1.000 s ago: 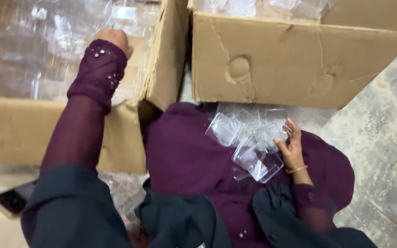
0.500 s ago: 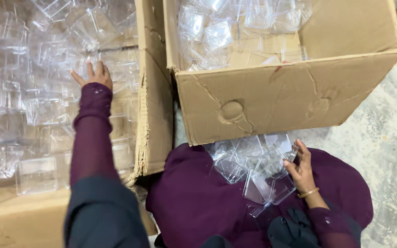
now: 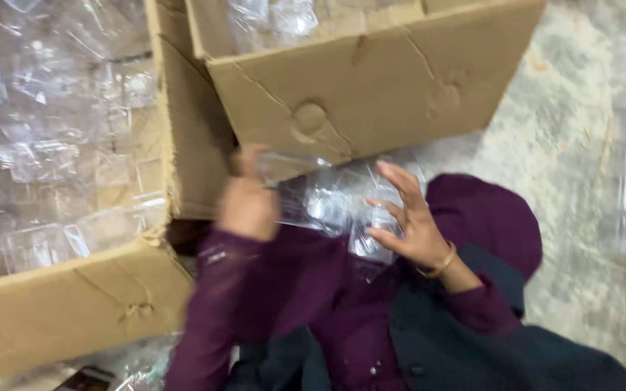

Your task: The person sits on the floor and assembles clear plastic boxes, fitting lids onto bases one at a time and placing the assembled boxes into cardboard boxes. They take boxes from a pile and stack finished ones into the cartons around them.

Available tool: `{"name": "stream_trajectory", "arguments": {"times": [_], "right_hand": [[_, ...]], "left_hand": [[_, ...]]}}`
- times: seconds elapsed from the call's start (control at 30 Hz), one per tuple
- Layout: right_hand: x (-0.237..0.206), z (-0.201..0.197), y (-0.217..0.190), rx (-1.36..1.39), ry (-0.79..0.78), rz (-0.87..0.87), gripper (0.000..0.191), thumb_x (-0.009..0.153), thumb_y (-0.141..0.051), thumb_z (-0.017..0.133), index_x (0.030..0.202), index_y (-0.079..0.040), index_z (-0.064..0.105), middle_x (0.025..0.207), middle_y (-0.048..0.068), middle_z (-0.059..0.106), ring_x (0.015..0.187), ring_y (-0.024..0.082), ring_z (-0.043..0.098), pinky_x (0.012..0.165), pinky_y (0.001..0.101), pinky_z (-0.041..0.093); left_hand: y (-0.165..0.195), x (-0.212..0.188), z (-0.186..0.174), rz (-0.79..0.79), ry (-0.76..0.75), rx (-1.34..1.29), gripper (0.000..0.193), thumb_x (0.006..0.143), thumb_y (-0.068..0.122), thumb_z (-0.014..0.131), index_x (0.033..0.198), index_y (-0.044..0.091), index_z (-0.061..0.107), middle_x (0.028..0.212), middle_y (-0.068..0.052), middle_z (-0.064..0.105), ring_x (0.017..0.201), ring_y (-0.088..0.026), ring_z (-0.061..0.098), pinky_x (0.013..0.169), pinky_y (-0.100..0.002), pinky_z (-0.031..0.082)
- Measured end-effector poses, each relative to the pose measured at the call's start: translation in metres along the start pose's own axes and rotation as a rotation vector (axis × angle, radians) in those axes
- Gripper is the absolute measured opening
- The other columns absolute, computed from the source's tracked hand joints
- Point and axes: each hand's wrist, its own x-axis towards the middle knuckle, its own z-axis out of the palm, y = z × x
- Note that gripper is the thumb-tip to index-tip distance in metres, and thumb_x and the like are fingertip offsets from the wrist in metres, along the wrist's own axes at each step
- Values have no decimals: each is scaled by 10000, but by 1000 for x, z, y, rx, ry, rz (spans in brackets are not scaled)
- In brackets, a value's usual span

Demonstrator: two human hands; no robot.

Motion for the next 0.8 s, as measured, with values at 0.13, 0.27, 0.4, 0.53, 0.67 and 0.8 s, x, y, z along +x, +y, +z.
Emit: {"name": "stream_trajectory", "arguments": {"times": [0.13, 0.27, 0.4, 0.53, 0.67, 0.8], "right_hand": [[-11, 7, -20, -42, 92, 220, 1101, 766, -42, 858, 1654, -190, 225, 1556, 114, 325, 1508, 274, 348, 1124, 473, 503], [-28, -12, -23, 78, 111, 224, 1119, 768, -26, 839, 1653, -191, 174, 1577, 117, 307, 1508, 262, 309, 1097, 450, 522], [-36, -25, -29, 158, 80, 192, 1129, 789, -14, 827, 1663, -191, 134, 1580, 119, 273, 1532, 250, 273, 1080, 451, 526], [-42, -33, -49, 66, 69, 225, 1120, 779, -41, 829, 1653, -155, 139, 1615, 123, 241, 1526, 253, 284, 1128, 446, 501], [-44, -44, -72, -484, 130, 42, 1166, 736, -130, 917, 1649, -113, 192, 1535, 116, 401, 1447, 264, 453, 1237, 410, 385], [-43, -50, -86, -340, 120, 38, 1164, 751, -168, 903, 1659, -76, 180, 1551, 151, 387, 1477, 299, 440, 1267, 414, 363]], "left_hand": [[58, -23, 96, -194, 12, -470, 916, 852, 104, 648, 1622, 58, 154, 988, -182, 680, 802, -366, 637, 737, -483, 515], [73, -15, 155, -368, -167, -1174, 763, 981, 425, 608, 1621, 113, 334, 1356, -146, 534, 1064, -260, 609, 831, -389, 548], [81, -14, 178, -611, -417, -1720, 765, 951, 575, 510, 1606, 265, 267, 1509, -145, 373, 1182, -283, 521, 840, -436, 550], [89, -23, 173, -519, -480, -1881, 741, 944, 541, 523, 1593, 330, 236, 1482, -205, 399, 1175, -345, 544, 833, -482, 564], [99, -20, 165, -343, -441, -1851, 740, 974, 510, 540, 1605, 314, 206, 1559, -178, 335, 1241, -332, 520, 888, -457, 539], [110, -17, 163, -299, -435, -1803, 745, 1001, 523, 524, 1627, 279, 202, 1581, -173, 329, 1226, -309, 486, 899, -434, 521]]}}
